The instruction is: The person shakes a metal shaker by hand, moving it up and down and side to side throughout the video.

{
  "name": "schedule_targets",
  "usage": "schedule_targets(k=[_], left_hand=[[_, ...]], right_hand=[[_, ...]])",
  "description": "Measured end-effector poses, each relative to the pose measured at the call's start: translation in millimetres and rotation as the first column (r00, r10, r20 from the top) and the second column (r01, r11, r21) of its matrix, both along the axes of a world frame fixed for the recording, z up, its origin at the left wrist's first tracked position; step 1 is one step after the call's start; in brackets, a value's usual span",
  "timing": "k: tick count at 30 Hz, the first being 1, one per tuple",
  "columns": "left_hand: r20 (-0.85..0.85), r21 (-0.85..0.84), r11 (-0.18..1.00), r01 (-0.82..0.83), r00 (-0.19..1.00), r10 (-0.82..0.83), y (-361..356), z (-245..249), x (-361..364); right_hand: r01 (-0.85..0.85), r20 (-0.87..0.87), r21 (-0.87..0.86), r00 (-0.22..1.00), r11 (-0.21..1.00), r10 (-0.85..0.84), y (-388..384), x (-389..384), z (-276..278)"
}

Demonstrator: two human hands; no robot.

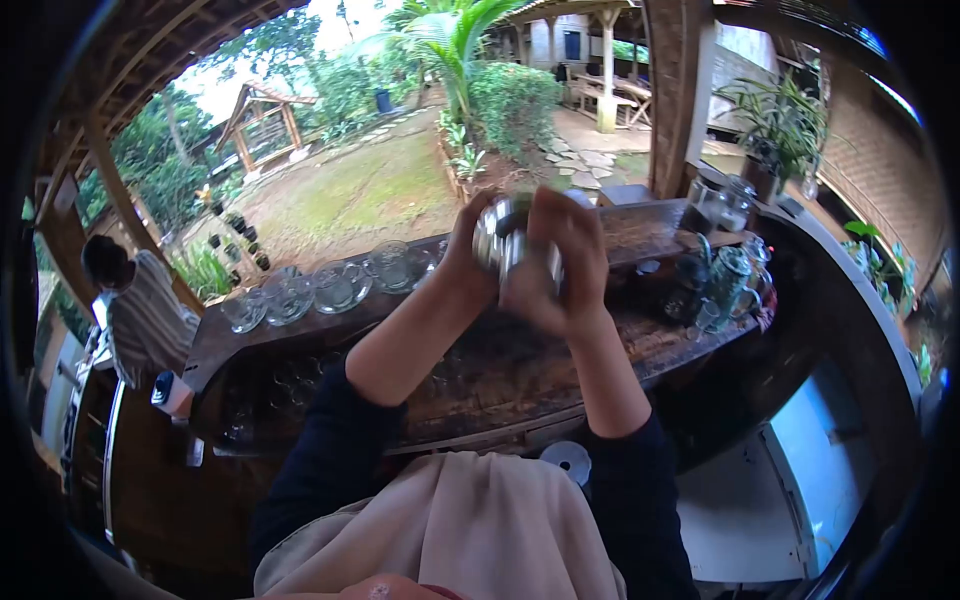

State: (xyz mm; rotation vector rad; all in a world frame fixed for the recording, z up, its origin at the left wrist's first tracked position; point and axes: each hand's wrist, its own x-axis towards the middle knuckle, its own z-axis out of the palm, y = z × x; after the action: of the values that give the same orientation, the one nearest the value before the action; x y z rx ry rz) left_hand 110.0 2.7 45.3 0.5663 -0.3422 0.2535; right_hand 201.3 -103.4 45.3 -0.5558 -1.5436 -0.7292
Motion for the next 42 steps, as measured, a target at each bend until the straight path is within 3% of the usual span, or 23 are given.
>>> schedule_targets(k=[2,4,10,13,14,16,17,18,20,23,25,26,27,28,29,30,32,34,35,36,38,40,42], left_hand=[[-0.054,0.057,0.987,-0.149,0.987,0.152,-14.9,25.1,17.9],[0.015,0.103,0.975,0.195,0.98,-0.197,-22.7,47.4,13.4],[0.474,0.393,0.87,-0.298,0.877,0.086,-94.0,79.0,39.2],[0.049,0.255,0.909,0.329,0.935,-0.351,-45.9,88.0,108.8],[0.04,0.143,0.941,0.307,0.948,-0.315,-43.7,85.4,116.2],[0.25,0.553,0.731,-0.401,0.916,0.313,-54.1,94.9,144.9],[0.082,0.27,0.962,0.024,0.995,-0.048,-51.9,104.5,149.2],[0.006,0.29,0.942,0.171,0.984,-0.18,-48.7,111.6,151.6],[0.179,0.468,0.871,-0.152,0.981,0.075,-89.2,128.1,126.9],[0.837,0.506,0.639,-0.579,0.508,-0.203,-114.0,124.5,143.4],[0.703,0.546,0.69,-0.476,0.707,-0.068,-107.3,124.7,153.9],[0.508,0.546,0.753,-0.367,0.86,0.051,-104.5,123.2,160.7],[0.327,0.478,0.813,-0.333,0.926,0.187,-96.8,122.7,182.5],[0.123,0.497,0.855,-0.147,0.988,0.098,-72.2,116.0,215.5],[-0.12,0.461,0.864,-0.202,0.951,0.286,-81.4,119.1,214.6],[-0.357,0.443,0.857,-0.265,0.825,0.439,-90.4,123.0,213.3],[-0.038,0.276,0.959,-0.056,0.997,0.069,-87.5,107.5,239.0],[0.119,0.351,0.936,0.029,0.99,-0.076,-110.9,111.9,223.7],[0.331,0.529,0.79,-0.31,0.933,0.145,-130.9,120.9,203.1],[0.623,0.539,0.743,-0.397,0.781,-0.034,-138.9,117.0,195.9],[0.795,0.437,0.697,-0.569,0.607,-0.003,-147.8,125.4,194.4],[0.475,0.509,0.738,-0.443,0.86,0.188,-142.6,136.5,207.8],[0.095,0.406,0.914,0.016,0.994,-0.059,-100.1,127.3,260.7]], right_hand=[[0.069,-0.182,-0.139,0.979,0.988,-0.094,-26.1,0.6,26.9],[0.121,0.087,0.007,0.989,0.993,-0.122,-61.8,-1.5,48.6],[0.233,0.304,0.253,0.902,0.939,-0.306,-88.9,40.1,58.2],[0.378,0.383,0.366,0.772,0.851,-0.508,-84.9,83.0,67.3],[0.331,0.244,0.118,0.904,0.936,-0.35,-77.9,89.4,74.4],[0.357,0.012,-0.058,0.934,0.932,-0.357,-87.2,99.7,89.5],[0.314,0.064,0.021,0.947,0.949,-0.315,-95.6,101.6,94.6],[0.262,0.118,0.099,0.955,0.96,-0.272,-105.1,100.9,94.8],[0.419,0.227,0.049,0.879,0.907,-0.419,-129.6,112.2,83.6],[-0.179,0.592,0.658,0.723,0.732,-0.355,-132.0,107.6,88.1],[-0.404,0.665,0.721,0.634,0.563,-0.396,-145.0,129.2,83.6],[0.198,0.568,0.543,0.629,0.816,-0.531,-162.8,165.9,80.3],[0.718,0.534,0.133,0.529,0.684,-0.66,-168.4,191.8,79.6],[0.333,0.242,0.1,0.906,0.938,-0.348,-138.6,192.2,90.6],[0.523,0.23,-0.023,0.832,0.852,-0.505,-140.3,191.1,111.1],[0.284,-0.082,-0.293,0.944,0.913,-0.319,-136.6,191.6,108.8],[0.482,0.198,-0.02,0.861,0.876,-0.469,-153.9,182.5,112.9],[0.773,0.471,0.268,0.416,0.575,-0.778,-196.6,151.5,112.0],[0.487,0.585,0.432,0.488,0.759,-0.647,-192.7,143.3,112.5],[0.131,0.71,0.513,0.491,0.848,-0.506,-187.8,136.6,112.4],[0.312,0.665,0.449,0.509,0.837,-0.546,-202.9,152.6,113.7],[0.607,0.593,0.245,0.523,0.756,-0.612,-218.0,171.3,118.5],[0.264,0.448,0.169,0.838,0.95,-0.312,-172.4,213.1,129.7]])
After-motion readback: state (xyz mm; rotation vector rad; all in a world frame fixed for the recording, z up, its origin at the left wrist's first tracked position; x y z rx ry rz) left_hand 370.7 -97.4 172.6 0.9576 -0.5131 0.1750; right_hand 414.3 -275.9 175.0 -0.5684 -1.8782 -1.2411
